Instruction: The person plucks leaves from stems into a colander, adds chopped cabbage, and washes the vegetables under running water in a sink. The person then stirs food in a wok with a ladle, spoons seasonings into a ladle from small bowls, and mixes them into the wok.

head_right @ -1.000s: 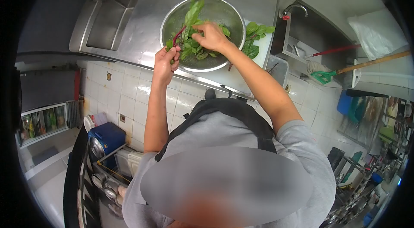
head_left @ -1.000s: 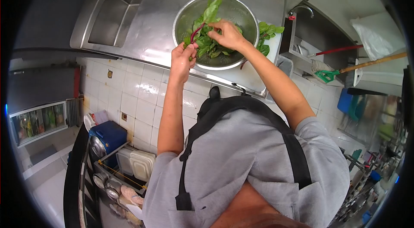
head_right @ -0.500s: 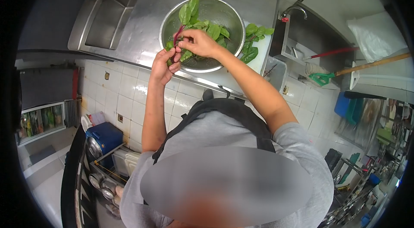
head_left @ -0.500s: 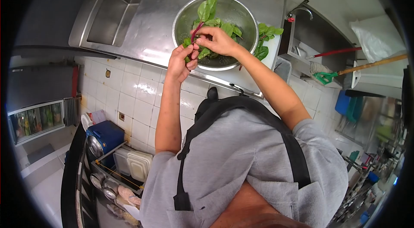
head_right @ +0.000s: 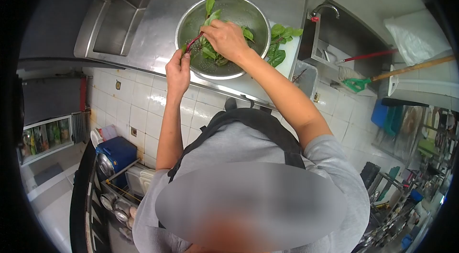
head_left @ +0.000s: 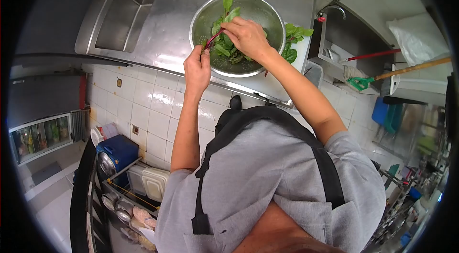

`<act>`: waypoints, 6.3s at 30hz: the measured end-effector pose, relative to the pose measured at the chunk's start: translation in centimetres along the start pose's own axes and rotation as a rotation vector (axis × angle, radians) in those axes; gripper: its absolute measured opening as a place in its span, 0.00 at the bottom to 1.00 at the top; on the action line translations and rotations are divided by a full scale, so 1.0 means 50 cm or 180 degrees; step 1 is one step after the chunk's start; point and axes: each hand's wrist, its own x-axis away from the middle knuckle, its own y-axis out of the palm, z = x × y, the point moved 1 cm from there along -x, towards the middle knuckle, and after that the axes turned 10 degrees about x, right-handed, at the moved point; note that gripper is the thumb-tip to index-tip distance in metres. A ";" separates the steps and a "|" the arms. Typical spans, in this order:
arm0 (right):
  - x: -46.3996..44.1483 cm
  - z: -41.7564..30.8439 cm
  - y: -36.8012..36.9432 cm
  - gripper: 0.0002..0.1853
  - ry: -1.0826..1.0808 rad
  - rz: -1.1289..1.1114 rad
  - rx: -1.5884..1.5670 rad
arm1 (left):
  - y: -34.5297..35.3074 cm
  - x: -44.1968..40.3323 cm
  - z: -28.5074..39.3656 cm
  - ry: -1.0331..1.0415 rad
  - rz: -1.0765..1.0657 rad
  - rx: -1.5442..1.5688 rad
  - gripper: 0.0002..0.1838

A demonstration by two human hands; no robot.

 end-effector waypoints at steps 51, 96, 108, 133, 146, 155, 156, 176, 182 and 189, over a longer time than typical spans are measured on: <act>-0.035 0.020 -0.025 0.07 -0.0568 0.0495 0.0845 | 0.020 0.028 -0.028 -0.2794 -0.1590 0.5279 0.12; 0.016 0.187 -0.079 0.21 0.1549 -0.2198 -0.1179 | 0.022 0.104 0.144 -0.0518 -0.1037 -0.0466 0.10; 0.531 0.424 -0.360 0.19 0.2236 -0.1494 0.0315 | 0.547 0.163 0.057 0.1075 -0.2156 -0.0113 0.21; 0.132 0.075 -0.217 0.07 -0.0754 -0.0143 0.0144 | 0.204 0.020 0.129 -0.0860 -0.1202 0.1670 0.03; 0.001 -0.036 0.052 0.08 -0.0087 -0.0345 -0.0623 | -0.026 -0.045 -0.019 -0.1188 -0.0913 0.3057 0.09; -0.035 -0.065 0.009 0.15 -0.0591 -0.0683 -0.0449 | -0.072 -0.062 -0.045 -0.1250 -0.1239 0.3580 0.09; -0.033 -0.069 0.022 0.13 -0.0742 -0.0596 -0.0339 | -0.070 -0.066 -0.046 -0.1208 -0.1268 0.3606 0.09; -0.034 -0.037 0.003 0.15 -0.0527 -0.0324 0.0758 | -0.022 -0.057 -0.019 -0.0770 -0.0308 0.1002 0.02; -0.037 -0.030 0.034 0.05 -0.1052 -0.0211 0.0644 | -0.001 -0.041 0.004 -0.0968 -0.0555 0.1233 0.04; -0.009 0.041 0.068 0.07 0.0771 -0.0582 0.0261 | 0.017 -0.017 -0.013 -0.1600 -0.1067 0.2356 0.07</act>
